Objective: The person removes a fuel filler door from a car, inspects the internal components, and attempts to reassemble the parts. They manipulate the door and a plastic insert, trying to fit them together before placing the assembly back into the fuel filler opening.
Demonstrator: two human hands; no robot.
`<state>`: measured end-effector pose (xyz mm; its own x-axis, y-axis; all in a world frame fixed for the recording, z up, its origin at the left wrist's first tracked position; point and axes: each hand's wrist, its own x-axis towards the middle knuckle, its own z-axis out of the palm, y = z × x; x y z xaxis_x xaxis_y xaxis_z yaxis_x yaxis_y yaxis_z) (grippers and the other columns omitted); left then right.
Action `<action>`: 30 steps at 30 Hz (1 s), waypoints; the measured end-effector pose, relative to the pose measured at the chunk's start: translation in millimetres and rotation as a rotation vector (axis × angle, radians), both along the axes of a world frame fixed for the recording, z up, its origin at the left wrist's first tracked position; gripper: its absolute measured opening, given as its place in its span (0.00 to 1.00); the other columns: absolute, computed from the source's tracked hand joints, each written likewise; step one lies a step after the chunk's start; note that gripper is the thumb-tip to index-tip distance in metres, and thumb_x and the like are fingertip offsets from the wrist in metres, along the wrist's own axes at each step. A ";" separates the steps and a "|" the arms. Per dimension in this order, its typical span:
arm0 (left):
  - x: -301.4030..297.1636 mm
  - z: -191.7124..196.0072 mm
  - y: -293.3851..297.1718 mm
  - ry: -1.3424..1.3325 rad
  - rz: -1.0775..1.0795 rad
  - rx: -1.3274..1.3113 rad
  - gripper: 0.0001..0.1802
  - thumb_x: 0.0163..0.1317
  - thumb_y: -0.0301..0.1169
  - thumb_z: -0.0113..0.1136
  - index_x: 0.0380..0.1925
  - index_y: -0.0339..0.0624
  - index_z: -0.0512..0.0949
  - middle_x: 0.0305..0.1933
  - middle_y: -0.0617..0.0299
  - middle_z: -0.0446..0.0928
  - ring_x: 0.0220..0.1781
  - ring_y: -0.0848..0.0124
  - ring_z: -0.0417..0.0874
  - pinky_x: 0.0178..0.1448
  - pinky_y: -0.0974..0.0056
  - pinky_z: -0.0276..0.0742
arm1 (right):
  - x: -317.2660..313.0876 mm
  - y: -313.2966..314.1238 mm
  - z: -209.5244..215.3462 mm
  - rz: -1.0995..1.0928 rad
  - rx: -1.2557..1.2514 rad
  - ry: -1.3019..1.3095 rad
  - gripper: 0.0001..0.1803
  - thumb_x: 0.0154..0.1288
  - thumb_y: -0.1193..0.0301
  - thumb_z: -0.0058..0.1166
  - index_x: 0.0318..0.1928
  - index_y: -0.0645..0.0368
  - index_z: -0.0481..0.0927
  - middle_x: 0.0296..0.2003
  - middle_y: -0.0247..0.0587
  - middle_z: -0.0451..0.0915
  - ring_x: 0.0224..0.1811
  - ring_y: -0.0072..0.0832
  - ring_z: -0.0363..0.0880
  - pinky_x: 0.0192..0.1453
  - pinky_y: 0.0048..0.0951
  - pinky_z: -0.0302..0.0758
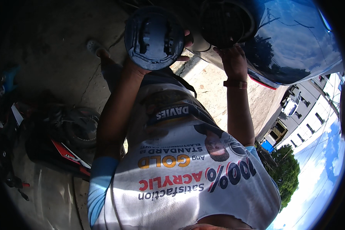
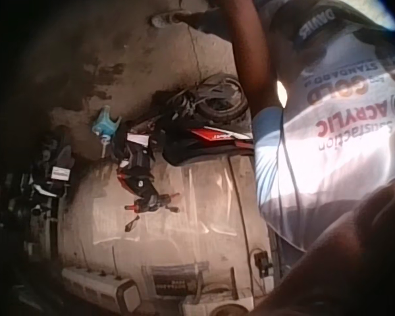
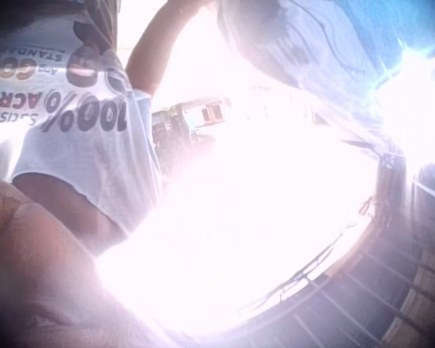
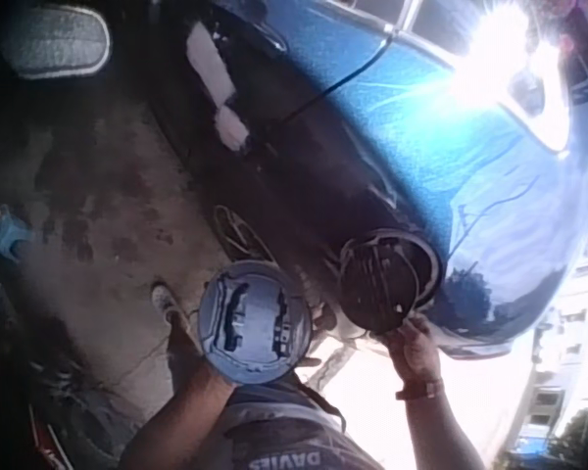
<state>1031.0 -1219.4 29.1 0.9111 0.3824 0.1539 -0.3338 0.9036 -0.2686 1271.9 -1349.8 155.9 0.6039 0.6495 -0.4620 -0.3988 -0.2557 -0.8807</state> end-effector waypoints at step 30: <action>0.1 0.1 -1.9 0.139 -0.028 0.039 0.52 0.66 0.68 0.55 0.80 0.47 0.55 0.82 0.35 0.53 0.82 0.34 0.54 0.76 0.24 0.56 | -9.7 0.5 -5.8 -0.005 -0.039 -0.033 0.17 0.78 0.69 0.53 0.59 0.67 0.78 0.48 0.45 0.86 0.45 0.30 0.87 0.50 0.31 0.85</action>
<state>1031.2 -1221.3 29.2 0.9350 0.3526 0.0394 -0.3399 0.9219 -0.1858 1262.2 -1349.3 150.1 0.6223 0.6286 -0.4664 -0.3707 -0.2881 -0.8829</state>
